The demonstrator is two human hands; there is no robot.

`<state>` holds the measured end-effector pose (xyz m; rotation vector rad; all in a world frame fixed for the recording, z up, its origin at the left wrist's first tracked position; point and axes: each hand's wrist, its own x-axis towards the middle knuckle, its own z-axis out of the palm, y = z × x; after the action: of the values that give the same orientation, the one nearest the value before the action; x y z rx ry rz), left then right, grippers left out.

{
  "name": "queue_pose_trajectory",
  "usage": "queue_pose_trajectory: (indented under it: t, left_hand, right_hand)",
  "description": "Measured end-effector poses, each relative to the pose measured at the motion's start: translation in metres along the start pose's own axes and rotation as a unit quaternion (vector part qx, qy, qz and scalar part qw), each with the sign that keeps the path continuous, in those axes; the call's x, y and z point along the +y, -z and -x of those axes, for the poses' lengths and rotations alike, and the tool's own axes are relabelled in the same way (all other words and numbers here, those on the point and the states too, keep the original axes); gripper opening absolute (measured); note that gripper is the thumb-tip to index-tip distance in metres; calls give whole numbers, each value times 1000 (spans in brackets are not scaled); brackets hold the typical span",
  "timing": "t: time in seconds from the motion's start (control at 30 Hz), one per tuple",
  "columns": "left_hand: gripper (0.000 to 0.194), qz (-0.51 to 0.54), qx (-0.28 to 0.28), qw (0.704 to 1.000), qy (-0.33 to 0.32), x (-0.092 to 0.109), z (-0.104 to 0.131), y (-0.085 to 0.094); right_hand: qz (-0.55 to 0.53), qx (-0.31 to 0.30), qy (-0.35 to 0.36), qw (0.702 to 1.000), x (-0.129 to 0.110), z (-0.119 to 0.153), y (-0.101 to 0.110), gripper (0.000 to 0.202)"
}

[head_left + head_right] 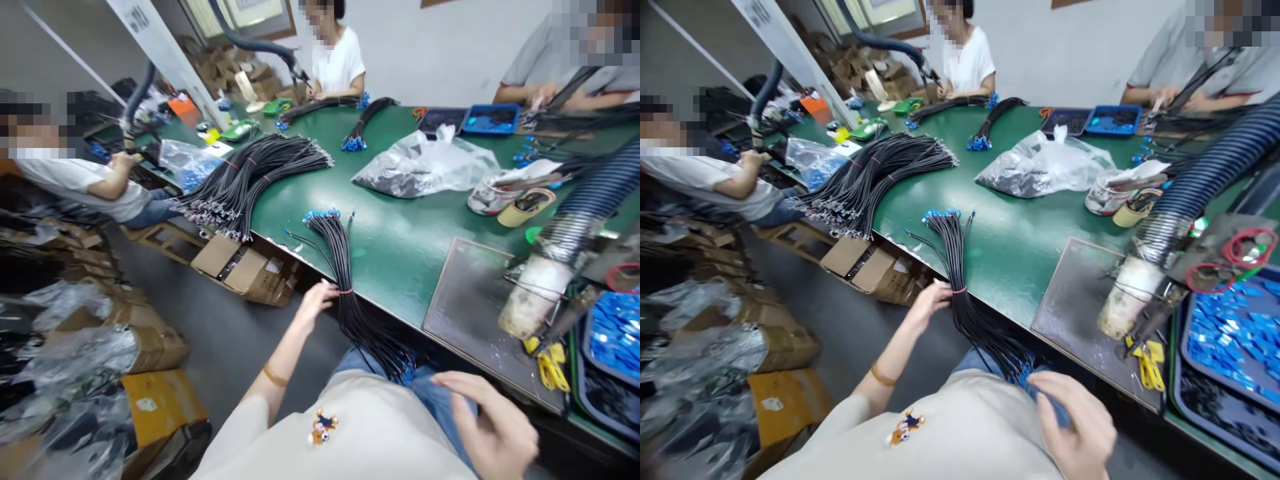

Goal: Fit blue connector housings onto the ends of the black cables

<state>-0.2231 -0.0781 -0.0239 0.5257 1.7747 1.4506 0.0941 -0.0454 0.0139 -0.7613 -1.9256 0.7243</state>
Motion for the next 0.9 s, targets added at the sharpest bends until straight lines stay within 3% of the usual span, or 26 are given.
queue_pose_trajectory:
  t: [0.1, 0.17, 0.23, 0.33, 0.47, 0.5, 0.6, 0.67, 0.7, 0.73, 0.9]
  left_hand:
    - [50, -3, -87, 996, -9, -18, 19, -29]
    - [45, -1, -103, 994, -35, -15, 24, -33]
    - [41, -1, -106, 992, -64, 1, 22, -26]
    - [41, -13, -94, 989, -116, 40, 7, -3]
    - [33, -38, -50, 978, -198, 101, -35, 31]
    - [35, -103, -42, 962, -248, 115, -49, 39]
    - [36, -309, -22, 887, -342, 154, -101, 57]
    - [38, -461, -7, 826, -326, 170, -137, 62]
    - [41, -525, -19, 793, -309, 173, -154, 61]
    - [41, -542, -20, 787, -295, 173, -170, 59]
    - [44, -572, -46, 787, -225, 138, -214, 34]
  right_hand:
    - [-5, -86, 29, 996, -5, -11, -21, 13]
    - [-1, -97, 18, 995, -11, -18, -26, 11]
    - [11, -98, 0, 995, -14, -23, -29, 10]
    - [6, -108, -33, 994, -12, -25, -33, 10]
    - [-15, -127, -68, 989, -8, -29, -41, 13]
    - [-14, -133, -73, 988, -7, -31, -43, 13]
    - [-11, -147, -79, 986, -5, -37, -50, 16]
    - [-15, -166, -84, 982, -3, -41, -54, 18]
    - [-17, -176, -88, 980, -2, -42, -56, 19]
    - [-20, -189, -93, 977, 0, -42, -58, 19]
    - [-9, -230, -117, 966, 11, -43, -64, 17]
